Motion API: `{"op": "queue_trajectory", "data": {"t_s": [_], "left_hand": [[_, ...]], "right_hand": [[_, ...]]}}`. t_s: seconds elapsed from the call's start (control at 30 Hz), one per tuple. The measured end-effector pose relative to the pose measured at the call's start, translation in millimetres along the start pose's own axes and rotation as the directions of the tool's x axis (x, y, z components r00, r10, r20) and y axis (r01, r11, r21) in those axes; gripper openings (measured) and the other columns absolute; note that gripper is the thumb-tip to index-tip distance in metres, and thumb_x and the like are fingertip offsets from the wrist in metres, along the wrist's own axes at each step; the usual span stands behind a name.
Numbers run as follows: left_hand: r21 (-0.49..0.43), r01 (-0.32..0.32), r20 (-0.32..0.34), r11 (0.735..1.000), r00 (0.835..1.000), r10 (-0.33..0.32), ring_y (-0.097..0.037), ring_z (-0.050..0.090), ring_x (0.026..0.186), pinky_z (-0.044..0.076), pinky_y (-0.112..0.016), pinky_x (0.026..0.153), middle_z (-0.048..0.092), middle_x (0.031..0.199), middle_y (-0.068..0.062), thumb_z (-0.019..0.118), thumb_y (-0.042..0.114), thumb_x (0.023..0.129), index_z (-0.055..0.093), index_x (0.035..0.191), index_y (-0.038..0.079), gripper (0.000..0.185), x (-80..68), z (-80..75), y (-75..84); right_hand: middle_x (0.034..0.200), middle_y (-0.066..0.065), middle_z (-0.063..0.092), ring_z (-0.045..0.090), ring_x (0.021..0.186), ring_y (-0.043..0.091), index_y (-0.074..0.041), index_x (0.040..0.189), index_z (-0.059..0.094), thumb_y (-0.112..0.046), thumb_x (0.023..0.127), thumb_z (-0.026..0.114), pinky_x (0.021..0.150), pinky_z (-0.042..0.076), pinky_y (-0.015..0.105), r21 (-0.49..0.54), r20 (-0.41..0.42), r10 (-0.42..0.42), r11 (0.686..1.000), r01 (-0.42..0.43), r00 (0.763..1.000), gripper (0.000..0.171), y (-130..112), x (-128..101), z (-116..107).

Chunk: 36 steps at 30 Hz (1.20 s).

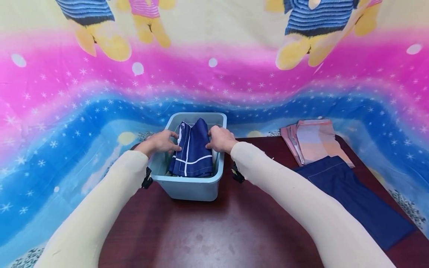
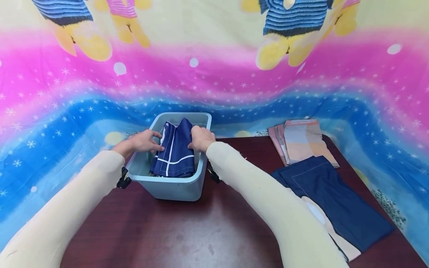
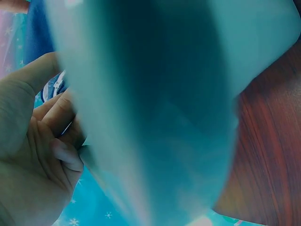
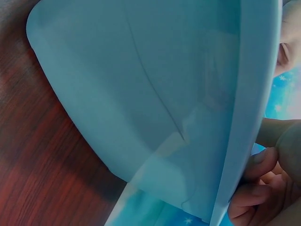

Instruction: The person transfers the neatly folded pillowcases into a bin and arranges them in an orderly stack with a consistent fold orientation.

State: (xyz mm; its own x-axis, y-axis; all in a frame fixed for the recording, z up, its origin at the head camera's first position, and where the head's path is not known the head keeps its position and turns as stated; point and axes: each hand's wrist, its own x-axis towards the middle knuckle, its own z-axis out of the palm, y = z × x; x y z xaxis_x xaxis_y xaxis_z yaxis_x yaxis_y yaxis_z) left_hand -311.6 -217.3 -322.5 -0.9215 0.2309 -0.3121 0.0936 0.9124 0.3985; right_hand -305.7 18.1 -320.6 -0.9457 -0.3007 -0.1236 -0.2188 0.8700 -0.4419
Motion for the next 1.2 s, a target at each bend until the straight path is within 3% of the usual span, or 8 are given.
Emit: {"op": "queue_trajectory", "data": {"t_s": [0.1,0.27,0.33,0.43,0.57,0.67,0.9,1.2], "left_hand": [[0.002,-0.004,-0.002,1.000,1.000,0.004,-0.027,0.067,0.087,0.043,-0.045,0.094,0.074,0.093,-0.015,0.064,0.032,0.099,0.041,0.151,0.004,0.063,-0.7,0.7,1.8],[-0.049,-0.025,0.007,0.998,1.000,0.026,-0.034,0.067,0.113,0.046,-0.052,0.106,0.066,0.134,-0.020,0.059,0.029,0.102,0.038,0.153,0.007,0.059,-1.7,1.6,4.6],[-0.054,-0.036,0.006,0.998,0.999,0.036,-0.035,0.066,0.118,0.046,-0.055,0.107,0.061,0.141,-0.020,0.058,0.029,0.103,0.039,0.152,0.006,0.058,-2.0,1.8,5.6],[-0.058,-0.041,-0.001,0.997,0.999,0.041,-0.035,0.066,0.116,0.044,-0.055,0.109,0.061,0.140,-0.020,0.058,0.028,0.103,0.041,0.150,0.006,0.055,-2.8,1.5,6.0],[-0.055,-0.035,-0.014,0.998,0.999,0.034,-0.031,0.067,0.111,0.043,-0.056,0.109,0.064,0.137,-0.019,0.059,0.029,0.102,0.045,0.147,0.007,0.052,-3.1,1.4,4.5],[-0.041,-0.022,-0.034,0.999,0.999,0.021,-0.028,0.068,0.108,0.044,-0.056,0.107,0.066,0.133,-0.016,0.059,0.033,0.102,0.047,0.146,0.009,0.051,-3.2,2.5,3.3],[-0.114,-0.014,-0.046,0.993,0.999,0.009,-0.029,0.066,0.108,0.047,-0.052,0.102,0.066,0.129,-0.017,0.056,0.035,0.103,0.048,0.144,0.010,0.049,-5.7,5.5,1.5],[-0.247,-0.051,-0.057,0.968,0.998,0.038,-0.039,0.064,0.117,0.048,-0.052,0.105,0.063,0.136,-0.024,0.049,0.024,0.107,0.046,0.145,0.001,0.044,-8.9,6.5,3.5]], "right_hand": [[0.142,0.007,0.061,0.062,0.119,0.027,-0.012,0.141,0.059,-0.031,0.094,0.073,0.103,0.048,0.047,0.004,-0.012,0.002,1.000,-0.002,1.000,0.053,1,0,-1],[0.103,0.009,0.068,0.061,0.086,0.022,-0.010,0.124,0.066,-0.037,0.095,0.070,0.080,0.048,0.037,0.010,-0.019,-0.005,1.000,0.005,1.000,0.040,4,1,-2],[0.093,0.008,0.066,0.057,0.078,0.021,-0.009,0.119,0.068,-0.039,0.095,0.070,0.075,0.044,0.036,0.009,-0.022,-0.013,1.000,0.013,1.000,0.037,5,1,-2],[0.107,0.006,0.070,0.061,0.086,0.020,-0.010,0.123,0.068,-0.040,0.095,0.070,0.082,0.049,0.038,0.010,-0.037,-0.027,1.000,0.028,0.999,0.041,6,0,-4],[0.134,0.007,0.067,0.065,0.112,0.024,-0.009,0.133,0.065,-0.040,0.096,0.069,0.098,0.051,0.045,0.039,-0.038,-0.043,0.998,0.044,0.998,0.049,7,-1,-4],[0.139,0.007,0.064,0.062,0.123,0.027,-0.009,0.135,0.064,-0.040,0.097,0.067,0.103,0.050,0.047,0.069,-0.029,-0.050,0.996,0.052,0.998,0.050,8,-1,-4],[0.130,0.006,0.068,0.065,0.115,0.024,-0.011,0.132,0.067,-0.041,0.098,0.065,0.098,0.052,0.044,0.113,-0.024,-0.079,0.990,0.081,0.997,0.046,10,-2,0],[0.107,0.001,0.073,0.067,0.097,0.018,-0.014,0.128,0.069,-0.040,0.098,0.064,0.090,0.054,0.042,0.166,-0.019,-0.123,0.978,0.124,0.992,0.039,15,-6,1]]}}
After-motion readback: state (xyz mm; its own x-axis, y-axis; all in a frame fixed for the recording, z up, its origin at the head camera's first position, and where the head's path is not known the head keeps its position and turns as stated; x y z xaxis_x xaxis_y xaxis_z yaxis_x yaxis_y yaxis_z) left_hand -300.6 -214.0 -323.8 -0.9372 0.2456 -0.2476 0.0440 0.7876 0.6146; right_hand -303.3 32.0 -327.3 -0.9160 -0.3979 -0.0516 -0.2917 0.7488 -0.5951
